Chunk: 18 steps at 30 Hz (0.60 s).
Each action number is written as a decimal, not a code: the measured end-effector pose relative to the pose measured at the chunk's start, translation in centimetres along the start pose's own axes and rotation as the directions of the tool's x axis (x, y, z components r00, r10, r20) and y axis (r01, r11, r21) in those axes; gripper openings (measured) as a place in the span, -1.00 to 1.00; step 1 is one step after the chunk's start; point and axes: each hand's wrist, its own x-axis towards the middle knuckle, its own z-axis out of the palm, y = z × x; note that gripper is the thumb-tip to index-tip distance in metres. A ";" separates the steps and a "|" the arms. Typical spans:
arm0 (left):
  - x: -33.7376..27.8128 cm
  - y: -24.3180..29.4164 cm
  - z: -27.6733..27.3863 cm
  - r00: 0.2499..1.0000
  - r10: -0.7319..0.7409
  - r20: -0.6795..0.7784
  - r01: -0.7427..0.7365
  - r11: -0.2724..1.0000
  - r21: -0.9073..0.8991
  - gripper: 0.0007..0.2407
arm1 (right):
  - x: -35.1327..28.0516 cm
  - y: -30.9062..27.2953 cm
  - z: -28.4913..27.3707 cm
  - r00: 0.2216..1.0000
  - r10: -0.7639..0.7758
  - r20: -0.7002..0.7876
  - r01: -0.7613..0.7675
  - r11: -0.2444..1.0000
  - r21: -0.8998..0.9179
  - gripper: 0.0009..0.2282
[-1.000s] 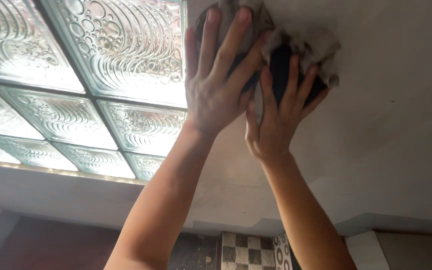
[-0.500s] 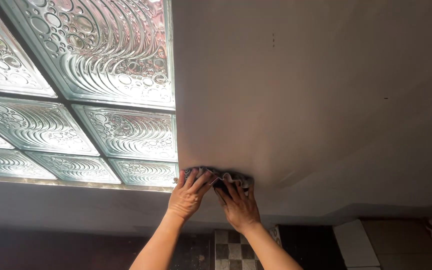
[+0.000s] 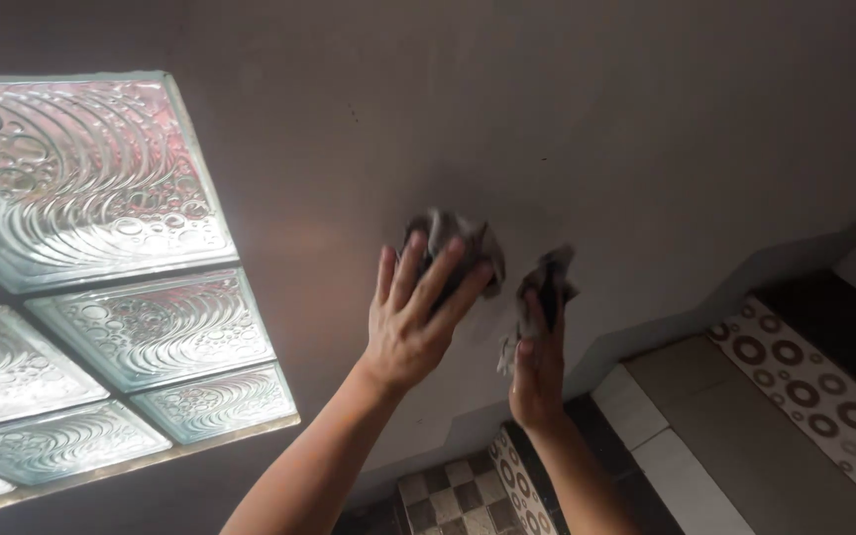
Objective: Cleaning a wall and ceiling using a cloth, including scrubbing surfaces and washing the cloth in a sink.
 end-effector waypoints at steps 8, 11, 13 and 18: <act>15.2 -1.9 1.9 0.985 -0.043 -0.169 0.074 0.981 0.180 -0.69 | 15.7 0.8 -3.5 0.914 -0.313 -0.259 0.198 0.900 -0.389 -0.59; 13.6 -3.0 4.2 0.997 0.032 -0.076 -0.002 0.931 0.366 -0.59 | 17.3 3.9 -1.4 0.960 -0.253 -0.116 0.170 0.863 -0.477 -0.59; 11.1 -2.9 6.8 0.989 0.093 -0.116 -0.036 0.908 0.418 -0.61 | 16.0 6.1 0.3 0.943 -0.292 -0.162 0.188 0.864 -0.468 -0.60; -0.4 -2.5 11.4 0.984 0.165 -0.066 -0.124 0.906 0.406 -0.61 | 7.3 11.9 5.7 0.952 -0.219 -0.214 0.083 0.857 -0.509 -0.59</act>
